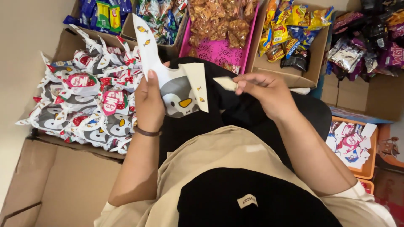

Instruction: The person places snacks and candy into small decorative bags by hand, then closes the bags by folding them.

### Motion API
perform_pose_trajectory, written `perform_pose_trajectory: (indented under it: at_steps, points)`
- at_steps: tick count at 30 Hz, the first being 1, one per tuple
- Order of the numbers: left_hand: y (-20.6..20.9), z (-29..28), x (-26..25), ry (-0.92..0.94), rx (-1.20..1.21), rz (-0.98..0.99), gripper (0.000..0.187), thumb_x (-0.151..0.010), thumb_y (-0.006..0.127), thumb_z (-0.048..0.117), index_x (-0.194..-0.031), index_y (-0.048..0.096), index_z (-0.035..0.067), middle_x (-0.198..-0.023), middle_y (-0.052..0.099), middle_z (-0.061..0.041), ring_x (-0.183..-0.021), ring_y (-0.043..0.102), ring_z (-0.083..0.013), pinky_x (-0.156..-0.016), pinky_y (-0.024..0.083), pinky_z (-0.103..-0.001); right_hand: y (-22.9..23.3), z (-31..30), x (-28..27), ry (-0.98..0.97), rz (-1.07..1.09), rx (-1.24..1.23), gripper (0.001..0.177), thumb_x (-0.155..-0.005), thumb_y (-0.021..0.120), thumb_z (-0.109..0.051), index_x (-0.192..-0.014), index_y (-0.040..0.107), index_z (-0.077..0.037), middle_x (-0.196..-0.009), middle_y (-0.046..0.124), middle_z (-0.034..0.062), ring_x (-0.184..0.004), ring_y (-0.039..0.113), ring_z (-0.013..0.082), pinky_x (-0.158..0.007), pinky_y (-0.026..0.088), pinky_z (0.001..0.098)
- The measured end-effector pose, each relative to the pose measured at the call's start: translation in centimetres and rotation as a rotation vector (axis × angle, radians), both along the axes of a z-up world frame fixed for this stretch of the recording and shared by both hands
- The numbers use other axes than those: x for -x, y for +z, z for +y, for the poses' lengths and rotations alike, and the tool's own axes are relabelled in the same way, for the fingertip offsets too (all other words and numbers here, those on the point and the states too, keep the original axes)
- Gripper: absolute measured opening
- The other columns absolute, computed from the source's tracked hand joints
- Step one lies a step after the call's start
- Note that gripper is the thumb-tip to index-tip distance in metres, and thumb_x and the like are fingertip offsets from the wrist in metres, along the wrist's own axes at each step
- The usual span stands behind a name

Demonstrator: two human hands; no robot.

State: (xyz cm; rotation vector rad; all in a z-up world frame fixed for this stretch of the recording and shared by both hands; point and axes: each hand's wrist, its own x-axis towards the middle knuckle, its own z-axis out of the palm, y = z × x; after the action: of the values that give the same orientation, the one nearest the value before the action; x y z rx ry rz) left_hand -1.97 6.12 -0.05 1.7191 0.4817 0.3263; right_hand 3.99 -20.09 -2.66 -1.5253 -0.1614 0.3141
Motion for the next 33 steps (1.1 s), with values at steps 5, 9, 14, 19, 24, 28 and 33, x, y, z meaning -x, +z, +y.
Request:
perform_pose_trajectory:
  at_steps: [5, 9, 14, 19, 24, 28, 33]
  points:
    - [-1.0, -1.1, -0.3, 0.012, 0.119, -0.023, 0.057, -0.105, 0.04, 0.053, -0.124, 0.071, 0.009, -0.1, 0.073, -0.014, -0.1, 0.065, -0.0205, -0.097, 0.052, -0.039, 1.9, 1.4, 1.9, 0.167, -0.187, 0.072, 0.026, -0.087, 0.068, 0.003, -0.111, 0.076, 0.0, -0.082, 0.075, 0.019, -0.077, 0.067, 0.018, -0.08, 0.052, 0.0299]
    - [-0.8, -1.6, -0.7, 0.017, 0.212, -0.03, 0.059, -0.105, 0.041, 0.053, -0.125, 0.068, 0.004, -0.103, 0.072, -0.017, -0.102, 0.068, -0.0252, -0.097, 0.053, -0.041, 2.8, 1.9, 2.6, 0.106, -0.746, 0.486, 0.028, -0.09, 0.074, -0.003, -0.114, 0.079, -0.018, -0.078, 0.074, 0.0013, -0.074, 0.071, 0.0185, -0.089, 0.034, 0.0324]
    - [0.0, -3.1, -0.7, 0.002, 0.261, -0.01, 0.06, -0.103, 0.041, 0.056, -0.119, 0.069, 0.005, -0.098, 0.072, -0.013, -0.097, 0.067, -0.0236, -0.098, 0.053, -0.042, 1.7, 2.6, 2.8, 0.032, -1.054, 0.599, 0.025, -0.094, 0.072, -0.008, -0.111, 0.078, -0.024, -0.096, 0.079, -0.0052, -0.076, 0.07, 0.0132, -0.091, 0.035, 0.0334]
    - [-0.3, -5.1, -0.1, -0.028, 0.289, -0.011, 0.058, -0.103, 0.043, 0.057, -0.112, 0.071, 0.007, -0.092, 0.07, -0.008, -0.093, 0.064, -0.0211, -0.096, 0.053, -0.042, 3.2, 3.7, 3.7, 0.035, -1.164, 0.661, 0.023, -0.097, 0.07, -0.01, -0.114, 0.078, -0.023, -0.098, 0.079, -0.0034, -0.076, 0.068, 0.0105, -0.095, 0.037, 0.0357]
    - [-0.1, -6.3, 0.7, -0.168, 0.062, -0.03, 0.054, -0.107, 0.04, 0.05, -0.103, 0.071, 0.005, -0.084, 0.07, -0.013, -0.086, 0.065, -0.0203, -0.083, 0.056, -0.042, 2.9, 3.2, 3.7, -0.019, -1.118, 0.666, 0.023, -0.096, 0.07, -0.007, -0.116, 0.076, -0.016, -0.096, 0.078, 0.0011, -0.08, 0.07, 0.0181, -0.095, 0.039, 0.0379]
    - [-1.7, -6.4, 1.2, -0.232, 0.066, -0.036, 0.054, -0.108, 0.038, 0.047, -0.106, 0.072, 0.004, -0.084, 0.071, -0.01, -0.087, 0.065, -0.0171, -0.081, 0.057, -0.04, 1.9, 2.3, 2.9, -0.032, -1.009, 0.64, 0.024, -0.097, 0.069, -0.007, -0.117, 0.076, -0.018, -0.098, 0.078, 0.0016, -0.085, 0.071, 0.0225, -0.094, 0.038, 0.039]
    - [-3.8, -6.5, 1.5, -0.401, 0.005, -0.111, 0.048, -0.109, 0.04, 0.04, -0.12, 0.069, 0.003, -0.098, 0.072, -0.02, -0.101, 0.071, -0.0309, -0.088, 0.056, -0.047, 2.7, 2.7, 3.1, -0.02, -0.966, 0.832, 0.042, -0.08, 0.086, -0.026, -0.119, 0.073, -0.016, -0.104, 0.074, 0.0019, -0.099, 0.066, 0.023, -0.091, 0.034, 0.0429]
